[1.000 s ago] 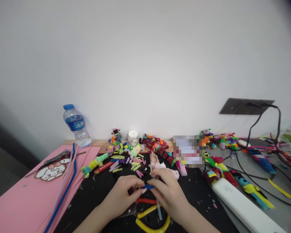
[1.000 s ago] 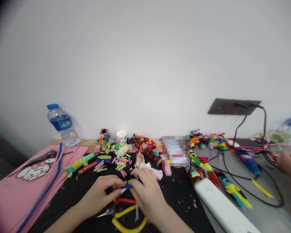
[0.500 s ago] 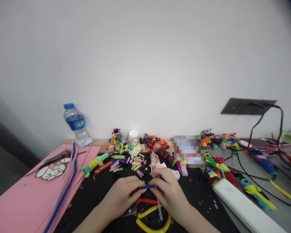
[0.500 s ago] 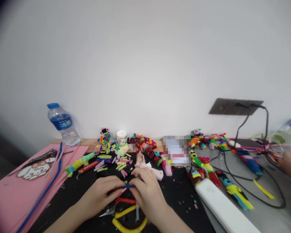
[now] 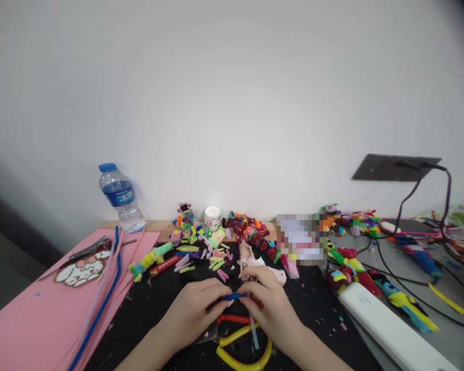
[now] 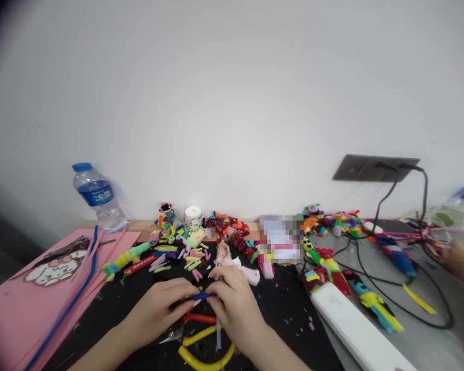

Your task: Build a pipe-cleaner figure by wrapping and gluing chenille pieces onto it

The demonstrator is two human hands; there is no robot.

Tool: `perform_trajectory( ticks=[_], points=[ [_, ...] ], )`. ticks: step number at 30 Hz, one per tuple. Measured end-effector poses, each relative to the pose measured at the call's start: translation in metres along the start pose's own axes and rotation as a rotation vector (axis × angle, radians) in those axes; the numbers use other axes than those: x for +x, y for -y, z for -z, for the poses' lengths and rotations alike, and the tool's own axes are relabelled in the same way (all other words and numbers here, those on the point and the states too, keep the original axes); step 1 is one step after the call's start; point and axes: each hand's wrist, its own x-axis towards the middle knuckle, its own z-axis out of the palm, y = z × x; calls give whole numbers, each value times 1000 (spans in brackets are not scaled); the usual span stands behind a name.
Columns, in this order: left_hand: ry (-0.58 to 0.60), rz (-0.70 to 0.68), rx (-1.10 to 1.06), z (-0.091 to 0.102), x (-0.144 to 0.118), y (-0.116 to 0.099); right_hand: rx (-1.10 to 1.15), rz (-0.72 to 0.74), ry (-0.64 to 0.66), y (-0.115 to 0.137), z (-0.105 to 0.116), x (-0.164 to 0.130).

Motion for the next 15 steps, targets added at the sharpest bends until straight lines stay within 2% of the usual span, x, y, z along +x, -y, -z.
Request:
perform_trajectory(
  ticks=[15],
  points=[
    [-1,-42,75,-1,-2,5,-20,-1,11,-1,2,1]
  ],
)
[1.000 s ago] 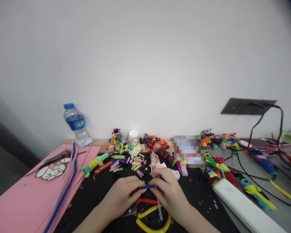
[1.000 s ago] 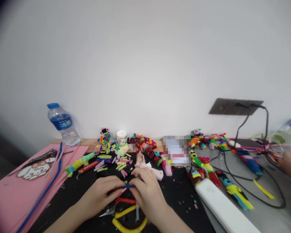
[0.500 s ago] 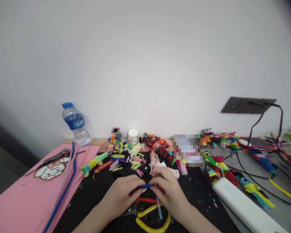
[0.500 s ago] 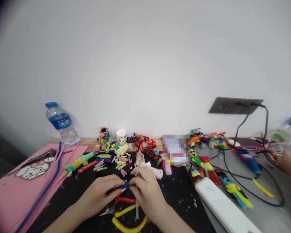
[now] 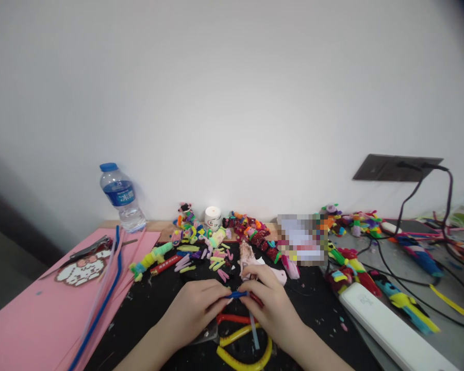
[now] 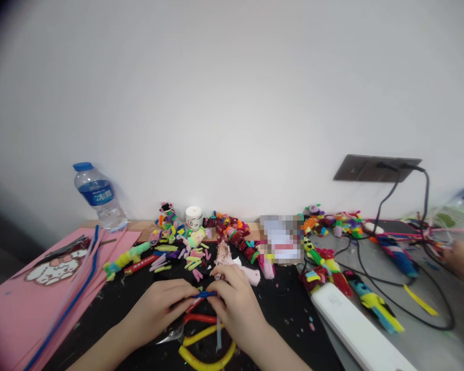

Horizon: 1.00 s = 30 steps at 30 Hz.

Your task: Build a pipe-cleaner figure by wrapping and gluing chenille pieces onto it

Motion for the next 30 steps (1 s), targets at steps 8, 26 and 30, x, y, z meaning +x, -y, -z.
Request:
perform_trajectory(
  ticks=[8,26,30],
  points=[
    [-16,6,-6,2,0,0,1,-10,-14,-5,0,0],
    [-5,47,-21,3,1,1,-45,-5,-38,-6,3,2],
    [2,48,-12,2,0,4,-21,-10,-30,-7,2,1]
  ],
)
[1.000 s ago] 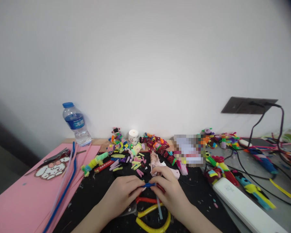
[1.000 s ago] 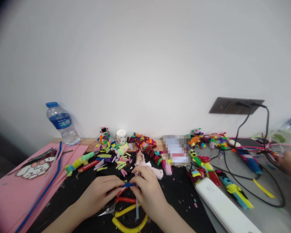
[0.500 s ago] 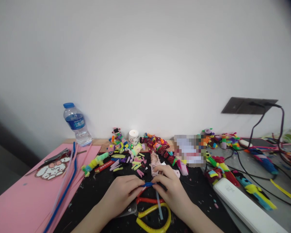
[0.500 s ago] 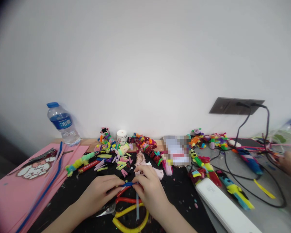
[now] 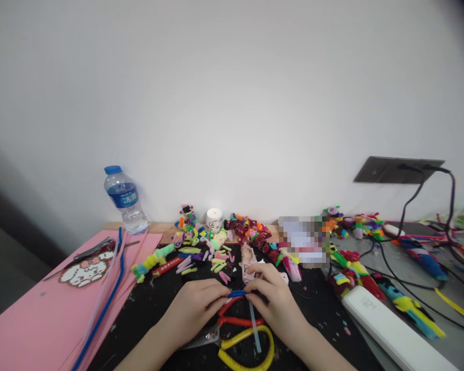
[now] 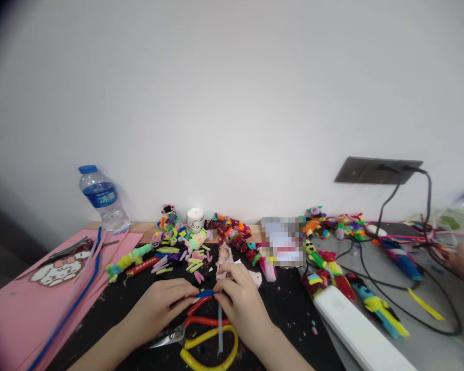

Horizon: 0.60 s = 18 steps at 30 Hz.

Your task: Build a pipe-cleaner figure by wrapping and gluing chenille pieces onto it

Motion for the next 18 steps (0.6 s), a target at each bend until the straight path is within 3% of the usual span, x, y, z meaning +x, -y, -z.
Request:
perform_trajectory(
  ticks=[12,18],
  points=[
    [13,-36,-19,-1,-1,1,39,-13,45,-1,-1,-1],
    [16,10,-37,0,0,-1,50,-18,34,-2,-2,-1]
  ],
)
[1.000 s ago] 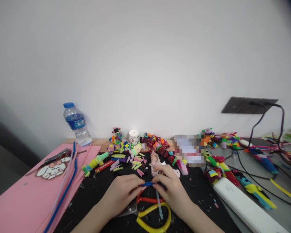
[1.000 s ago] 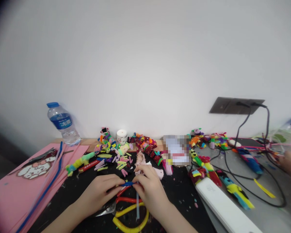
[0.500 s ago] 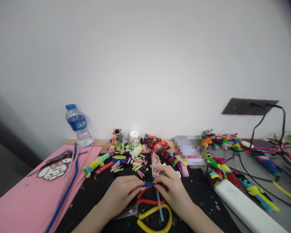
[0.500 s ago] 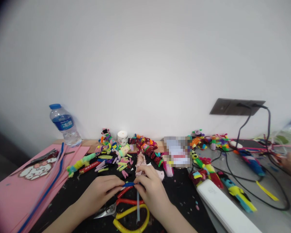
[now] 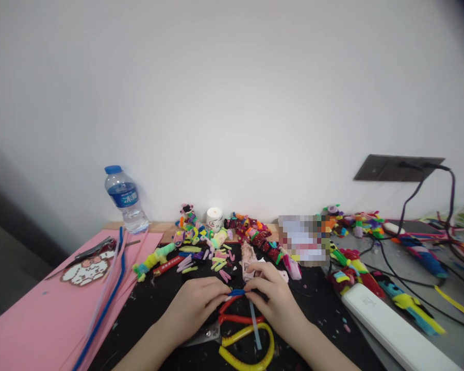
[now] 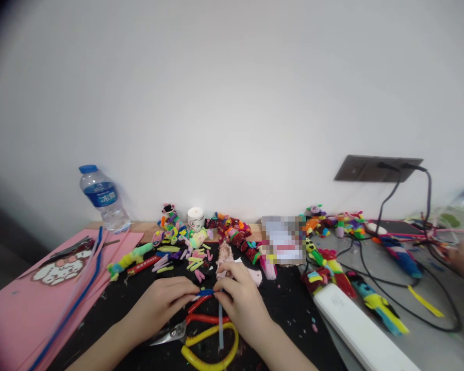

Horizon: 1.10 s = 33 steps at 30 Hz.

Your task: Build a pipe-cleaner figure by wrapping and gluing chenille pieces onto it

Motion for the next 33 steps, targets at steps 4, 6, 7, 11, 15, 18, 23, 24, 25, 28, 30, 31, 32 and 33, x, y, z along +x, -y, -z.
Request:
perform_trajectory(
  ticks=[4,6,7,11,15,18,23,24,25,28,30,31,32,33],
  points=[
    [14,8,-11,0,1,-1,29,-1,9,1,-1,0],
    [20,1,-9,0,0,0,46,2,18,2,-2,0],
    [21,0,-8,-1,0,0,53,2,22,2,-2,-1],
    [15,-8,-19,-2,-1,1,67,-7,35,3,-3,-2],
    [13,-15,-30,-3,-1,1,69,-11,37,2,-3,-1],
    [19,-17,-25,-2,-1,0,71,-11,43,2,-3,-1],
    [26,-10,-19,-2,0,0,72,-6,44,2,-3,-1],
    [27,-4,-19,-2,0,0,72,-4,41,2,-3,-1],
    [26,1,-19,-2,0,0,72,-3,38,1,-3,-1],
    [10,9,-15,-1,0,0,68,-6,28,1,-2,-1],
    [1,8,-11,0,0,1,68,-10,24,0,-1,-1],
    [-1,5,-8,0,0,1,68,-12,24,0,-1,-1],
    [0,2,-3,0,0,1,69,-13,23,0,-1,-1],
    [3,-2,2,0,0,1,70,-13,23,-1,-1,-1]
  ],
)
